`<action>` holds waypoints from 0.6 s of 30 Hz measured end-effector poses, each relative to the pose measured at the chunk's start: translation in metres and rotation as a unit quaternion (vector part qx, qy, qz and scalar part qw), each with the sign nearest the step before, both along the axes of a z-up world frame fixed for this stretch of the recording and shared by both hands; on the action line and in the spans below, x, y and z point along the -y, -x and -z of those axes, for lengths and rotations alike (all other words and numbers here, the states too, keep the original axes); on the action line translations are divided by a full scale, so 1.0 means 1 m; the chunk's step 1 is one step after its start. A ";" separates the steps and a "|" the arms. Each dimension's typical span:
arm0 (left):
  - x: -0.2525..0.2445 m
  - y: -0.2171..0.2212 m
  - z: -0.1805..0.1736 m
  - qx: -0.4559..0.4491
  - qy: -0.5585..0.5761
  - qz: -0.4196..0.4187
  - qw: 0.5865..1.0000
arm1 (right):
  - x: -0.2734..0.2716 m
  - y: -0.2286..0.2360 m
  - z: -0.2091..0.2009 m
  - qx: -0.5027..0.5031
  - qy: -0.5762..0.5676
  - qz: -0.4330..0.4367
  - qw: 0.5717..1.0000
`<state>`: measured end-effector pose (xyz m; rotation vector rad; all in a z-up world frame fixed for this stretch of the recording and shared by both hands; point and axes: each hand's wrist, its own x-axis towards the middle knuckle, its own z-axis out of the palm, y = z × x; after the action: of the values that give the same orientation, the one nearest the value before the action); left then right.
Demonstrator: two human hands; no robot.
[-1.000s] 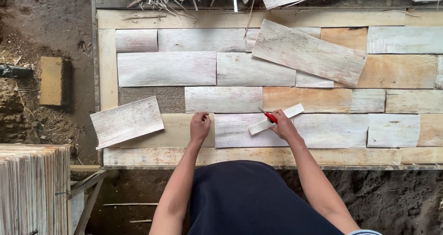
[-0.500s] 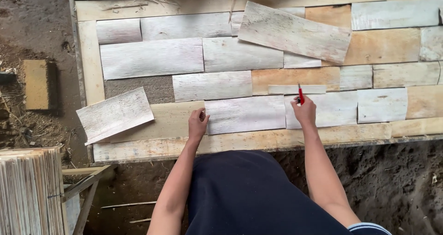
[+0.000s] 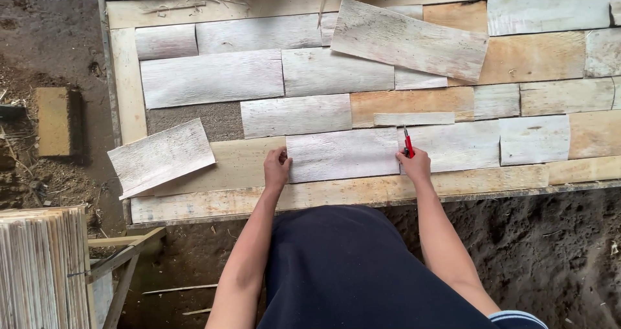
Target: Fitting and gluing thin wood veneer pieces onto a larger board to create a patterned surface, including marking and trimming the pieces.
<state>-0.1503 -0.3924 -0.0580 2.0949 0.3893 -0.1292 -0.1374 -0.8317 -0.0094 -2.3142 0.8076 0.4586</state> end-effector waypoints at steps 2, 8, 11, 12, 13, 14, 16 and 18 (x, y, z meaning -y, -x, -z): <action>0.000 0.000 -0.002 0.002 0.006 -0.005 1.000 | -0.005 0.000 -0.012 -0.001 -0.005 0.001 1.000; -0.002 -0.001 -0.004 -0.001 0.015 -0.012 1.000 | -0.007 0.000 -0.013 -0.010 -0.011 0.008 1.000; -0.003 0.000 -0.004 -0.006 0.017 -0.013 1.000 | -0.005 -0.001 -0.012 -0.012 -0.019 0.009 1.000; -0.003 -0.002 -0.004 -0.007 0.019 -0.015 1.000 | -0.004 -0.003 -0.011 -0.012 -0.024 0.010 1.000; -0.003 -0.003 -0.005 -0.007 0.019 -0.014 1.000 | -0.004 -0.004 -0.010 -0.011 -0.024 0.011 1.000; -0.003 -0.003 -0.006 -0.012 0.025 -0.016 0.999 | -0.003 -0.004 -0.009 -0.009 -0.029 0.015 0.999; -0.003 -0.002 -0.008 -0.018 0.031 -0.018 0.999 | -0.003 -0.004 -0.009 -0.007 -0.034 0.019 0.999; -0.003 -0.002 -0.009 -0.017 0.039 -0.021 0.999 | -0.004 -0.004 -0.013 -0.001 -0.034 0.017 0.999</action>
<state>-0.1483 -0.3895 -0.0486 2.0096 0.4419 -0.1537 -0.1332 -0.8281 0.0031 -2.2346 0.8197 0.4652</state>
